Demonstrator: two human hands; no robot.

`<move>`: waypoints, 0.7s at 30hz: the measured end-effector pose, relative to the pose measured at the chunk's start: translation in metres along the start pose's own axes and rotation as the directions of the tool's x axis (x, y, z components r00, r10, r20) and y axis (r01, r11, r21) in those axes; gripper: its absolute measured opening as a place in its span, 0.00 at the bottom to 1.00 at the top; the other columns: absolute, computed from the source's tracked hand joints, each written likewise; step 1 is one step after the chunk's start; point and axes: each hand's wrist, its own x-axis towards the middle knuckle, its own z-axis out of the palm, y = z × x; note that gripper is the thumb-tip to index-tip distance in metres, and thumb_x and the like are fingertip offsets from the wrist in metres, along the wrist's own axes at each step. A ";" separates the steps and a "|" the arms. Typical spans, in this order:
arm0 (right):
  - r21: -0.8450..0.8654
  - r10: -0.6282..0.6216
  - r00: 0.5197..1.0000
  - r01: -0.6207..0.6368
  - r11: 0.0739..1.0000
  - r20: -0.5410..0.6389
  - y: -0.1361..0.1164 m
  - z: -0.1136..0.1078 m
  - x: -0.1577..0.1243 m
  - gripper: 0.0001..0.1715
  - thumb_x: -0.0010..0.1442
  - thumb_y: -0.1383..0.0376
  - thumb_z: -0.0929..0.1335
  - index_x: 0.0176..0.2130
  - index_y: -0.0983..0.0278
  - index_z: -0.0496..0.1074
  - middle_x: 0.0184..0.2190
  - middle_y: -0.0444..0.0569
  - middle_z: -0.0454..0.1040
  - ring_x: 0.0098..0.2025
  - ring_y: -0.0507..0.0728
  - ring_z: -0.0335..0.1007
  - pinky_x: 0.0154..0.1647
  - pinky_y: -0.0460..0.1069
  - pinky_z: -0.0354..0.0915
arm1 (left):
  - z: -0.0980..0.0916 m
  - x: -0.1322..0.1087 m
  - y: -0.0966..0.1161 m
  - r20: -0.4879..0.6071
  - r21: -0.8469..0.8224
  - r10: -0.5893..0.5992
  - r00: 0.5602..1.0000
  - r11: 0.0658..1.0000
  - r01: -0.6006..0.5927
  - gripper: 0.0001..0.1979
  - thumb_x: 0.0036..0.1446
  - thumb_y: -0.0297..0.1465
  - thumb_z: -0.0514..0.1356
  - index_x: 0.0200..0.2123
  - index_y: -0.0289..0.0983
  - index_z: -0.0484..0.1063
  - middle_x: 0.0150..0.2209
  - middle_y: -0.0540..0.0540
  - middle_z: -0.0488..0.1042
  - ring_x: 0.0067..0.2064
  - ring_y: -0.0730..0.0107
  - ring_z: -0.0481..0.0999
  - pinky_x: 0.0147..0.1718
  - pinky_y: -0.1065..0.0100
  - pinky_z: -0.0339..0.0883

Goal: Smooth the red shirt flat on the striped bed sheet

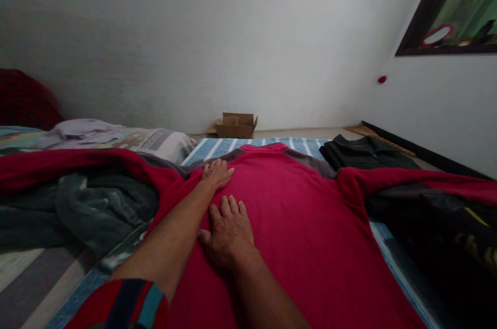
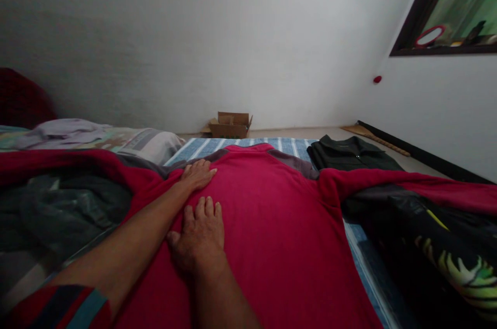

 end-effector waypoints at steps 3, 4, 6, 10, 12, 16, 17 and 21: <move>-0.002 -0.001 1.000 0.001 1.000 0.000 0.001 -0.002 0.001 0.37 0.63 0.48 0.55 0.62 0.69 0.55 0.65 0.62 0.47 0.66 0.67 0.37 0.64 0.63 0.40 | 0.000 0.003 -0.001 -0.037 0.018 0.012 0.999 1.000 -0.012 0.24 0.61 0.42 0.44 0.47 0.30 0.66 0.51 0.33 0.68 0.54 0.51 0.65 0.51 0.55 0.55; -0.002 -0.005 1.000 0.005 1.000 -0.001 0.001 -0.002 0.001 0.37 0.63 0.49 0.55 0.62 0.69 0.55 0.65 0.62 0.47 0.66 0.67 0.37 0.64 0.63 0.40 | 0.001 0.003 -0.001 -0.047 0.022 0.015 0.999 1.000 -0.014 0.24 0.61 0.42 0.44 0.47 0.29 0.66 0.51 0.32 0.68 0.54 0.51 0.65 0.52 0.55 0.54; -0.001 -0.009 1.000 0.009 1.000 -0.005 0.001 -0.002 0.001 0.37 0.63 0.49 0.55 0.61 0.69 0.55 0.65 0.62 0.47 0.66 0.66 0.38 0.64 0.63 0.40 | 0.001 0.004 -0.001 -0.049 0.027 0.018 0.999 0.999 -0.017 0.24 0.61 0.41 0.45 0.47 0.29 0.66 0.51 0.32 0.68 0.54 0.51 0.65 0.51 0.56 0.55; -0.006 -0.005 1.000 0.005 1.000 -0.022 0.002 -0.002 0.000 0.36 0.63 0.49 0.56 0.61 0.69 0.56 0.64 0.63 0.48 0.66 0.66 0.38 0.64 0.63 0.40 | -0.005 0.002 0.006 -0.027 0.034 0.030 0.999 0.999 -0.029 0.22 0.60 0.39 0.46 0.46 0.27 0.66 0.49 0.31 0.69 0.52 0.50 0.67 0.50 0.56 0.57; -0.007 -0.010 1.000 0.010 1.000 -0.026 0.004 -0.002 -0.001 0.36 0.63 0.48 0.56 0.60 0.69 0.58 0.64 0.62 0.49 0.66 0.66 0.39 0.64 0.63 0.40 | -0.012 -0.005 0.011 -0.038 0.042 0.054 0.998 0.998 -0.052 0.20 0.60 0.36 0.46 0.47 0.28 0.66 0.50 0.32 0.69 0.53 0.52 0.66 0.51 0.56 0.57; 0.009 -0.018 0.999 0.018 1.000 -0.048 0.006 -0.003 0.000 0.38 0.62 0.48 0.57 0.62 0.68 0.53 0.65 0.59 0.47 0.66 0.66 0.38 0.64 0.63 0.42 | -0.026 -0.034 0.017 -0.009 -0.010 0.154 0.988 0.988 -0.154 0.20 0.60 0.36 0.44 0.47 0.30 0.66 0.52 0.35 0.67 0.56 0.57 0.65 0.53 0.60 0.56; 0.009 -0.024 0.998 0.024 1.000 -0.059 0.007 -0.003 0.000 0.39 0.62 0.48 0.57 0.63 0.68 0.51 0.65 0.59 0.46 0.66 0.67 0.38 0.64 0.63 0.42 | -0.029 -0.046 0.017 0.010 -0.048 0.171 0.985 0.984 -0.171 0.21 0.60 0.36 0.43 0.48 0.30 0.66 0.53 0.35 0.67 0.57 0.57 0.64 0.54 0.60 0.56; -0.062 -0.052 0.997 0.048 0.997 -0.052 0.009 -0.007 0.000 0.39 0.62 0.52 0.58 0.64 0.67 0.46 0.65 0.58 0.45 0.66 0.65 0.37 0.64 0.62 0.42 | -0.036 -0.105 0.017 0.049 -0.217 0.185 0.982 0.961 -0.170 0.26 0.56 0.41 0.42 0.49 0.29 0.65 0.53 0.35 0.68 0.59 0.56 0.61 0.58 0.59 0.53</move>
